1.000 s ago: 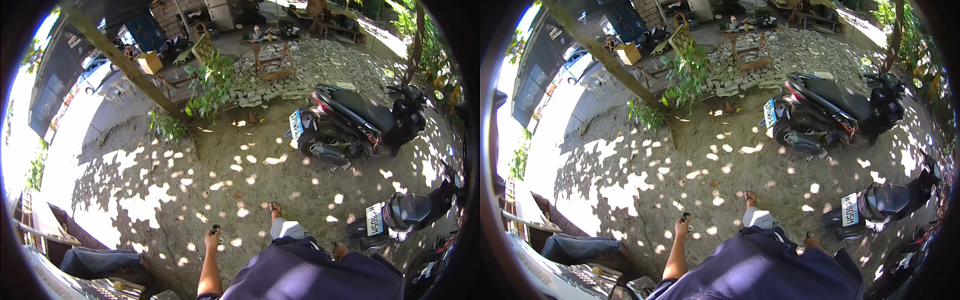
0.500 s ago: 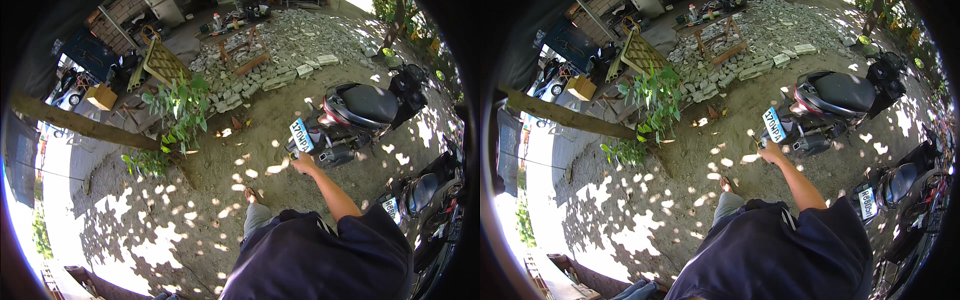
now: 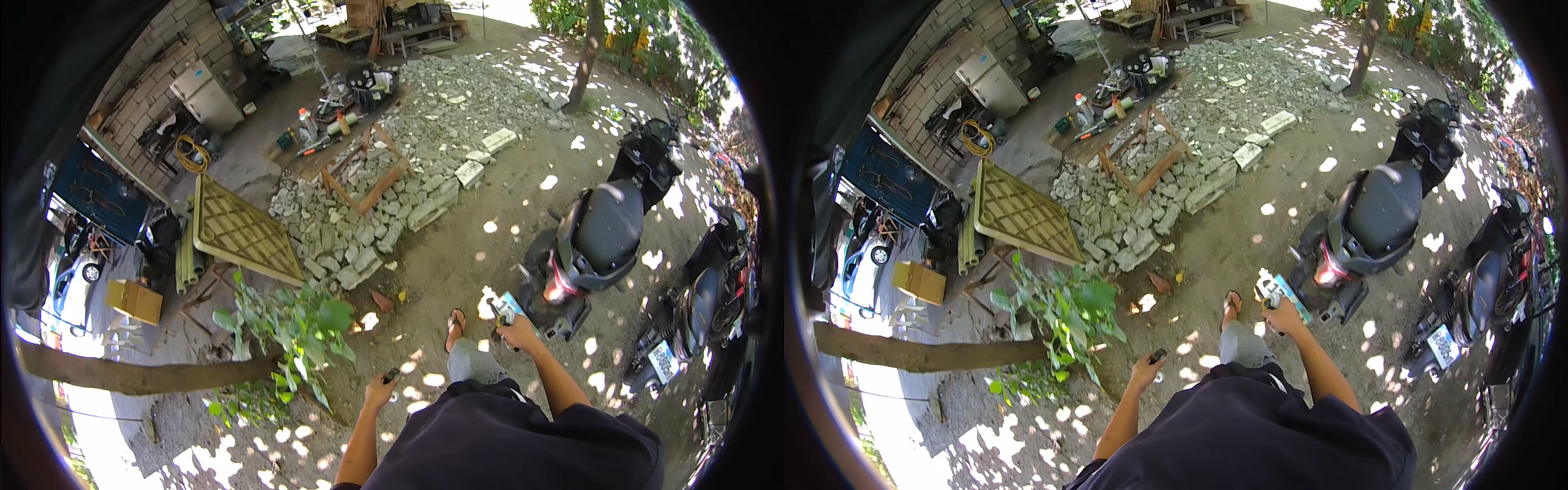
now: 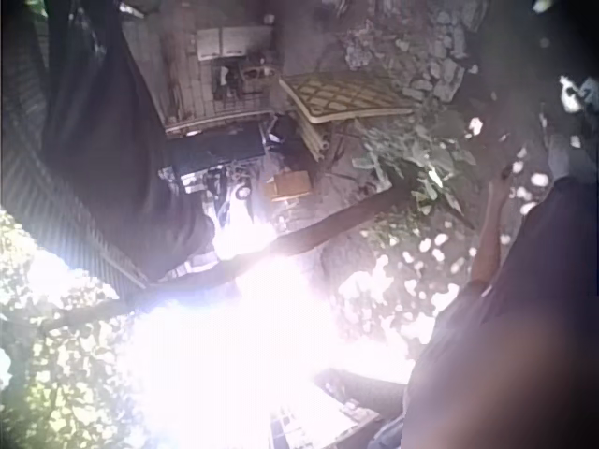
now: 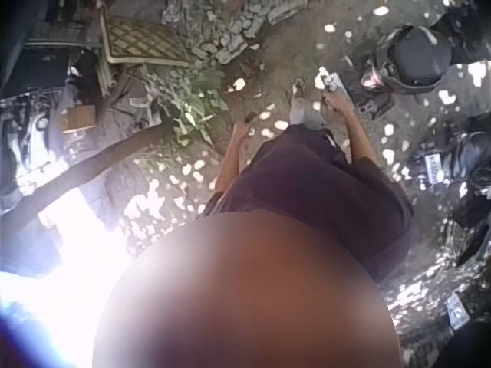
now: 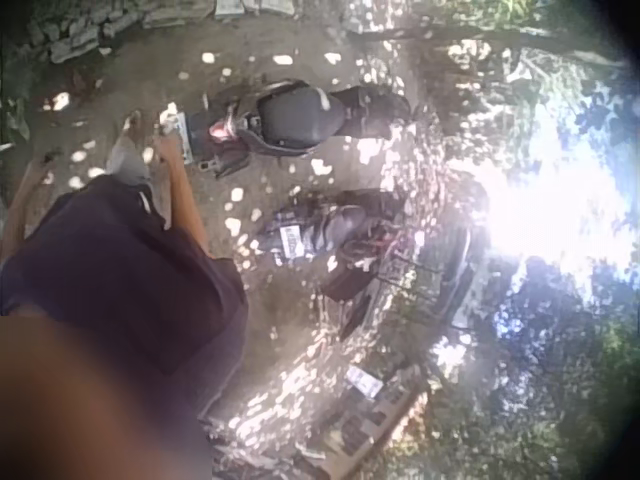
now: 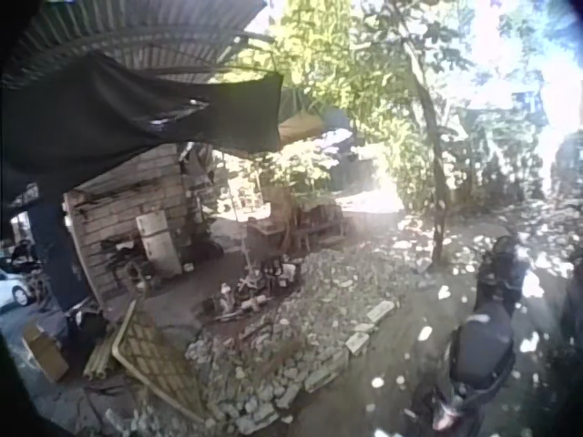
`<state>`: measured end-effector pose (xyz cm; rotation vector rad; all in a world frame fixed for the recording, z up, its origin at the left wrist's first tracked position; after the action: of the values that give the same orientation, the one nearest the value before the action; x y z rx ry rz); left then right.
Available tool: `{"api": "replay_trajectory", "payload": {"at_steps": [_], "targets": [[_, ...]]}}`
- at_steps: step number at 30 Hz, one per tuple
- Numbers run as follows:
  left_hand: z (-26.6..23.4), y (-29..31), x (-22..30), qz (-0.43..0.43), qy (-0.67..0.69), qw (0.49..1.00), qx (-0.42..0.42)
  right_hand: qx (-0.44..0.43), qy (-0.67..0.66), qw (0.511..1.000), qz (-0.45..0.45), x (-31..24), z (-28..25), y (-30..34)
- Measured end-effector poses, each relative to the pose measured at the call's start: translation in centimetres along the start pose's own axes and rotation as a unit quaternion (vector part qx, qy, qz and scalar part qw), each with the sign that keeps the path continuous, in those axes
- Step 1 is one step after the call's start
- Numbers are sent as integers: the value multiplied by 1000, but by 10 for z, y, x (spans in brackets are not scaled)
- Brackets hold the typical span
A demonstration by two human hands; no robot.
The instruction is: The person works under the hood of a truck, stripping and taping a green wire, then secures it with electrical tape. They then move away from the vehicle and walk toward a workbench area.
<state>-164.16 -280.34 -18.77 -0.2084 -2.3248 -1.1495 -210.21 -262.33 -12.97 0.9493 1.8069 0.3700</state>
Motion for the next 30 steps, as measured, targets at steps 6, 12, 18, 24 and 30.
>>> {"api": "replay_trajectory", "payload": {"at_steps": [6,12,18,24,30], "targets": [[-72,-158,159,67,138,988,-13,18,-12,997,-71,-113,-54,-123],[-140,-242,225,54,407,910,-59,19,-57,994,-90,-223,-106,-225],[-220,-307,240,40,562,826,-9,0,-46,997,-68,-300,-130,-306],[-307,-415,251,56,631,773,35,2,-85,992,-92,-367,-137,-398],[-416,-507,278,76,609,774,159,-40,120,985,-119,-461,-129,-486]]}}
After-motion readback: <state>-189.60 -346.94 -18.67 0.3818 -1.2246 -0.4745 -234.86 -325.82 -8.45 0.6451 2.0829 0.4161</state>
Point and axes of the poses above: each hand's wrist, its own y-axis away from the middle knuckle, its own z-axis out of the palm, x = y × z, the point moved 10 cm from there along -y, towards the middle knuckle, and after that the axes turned 12 degrees about -x, right-handed, at the moved point
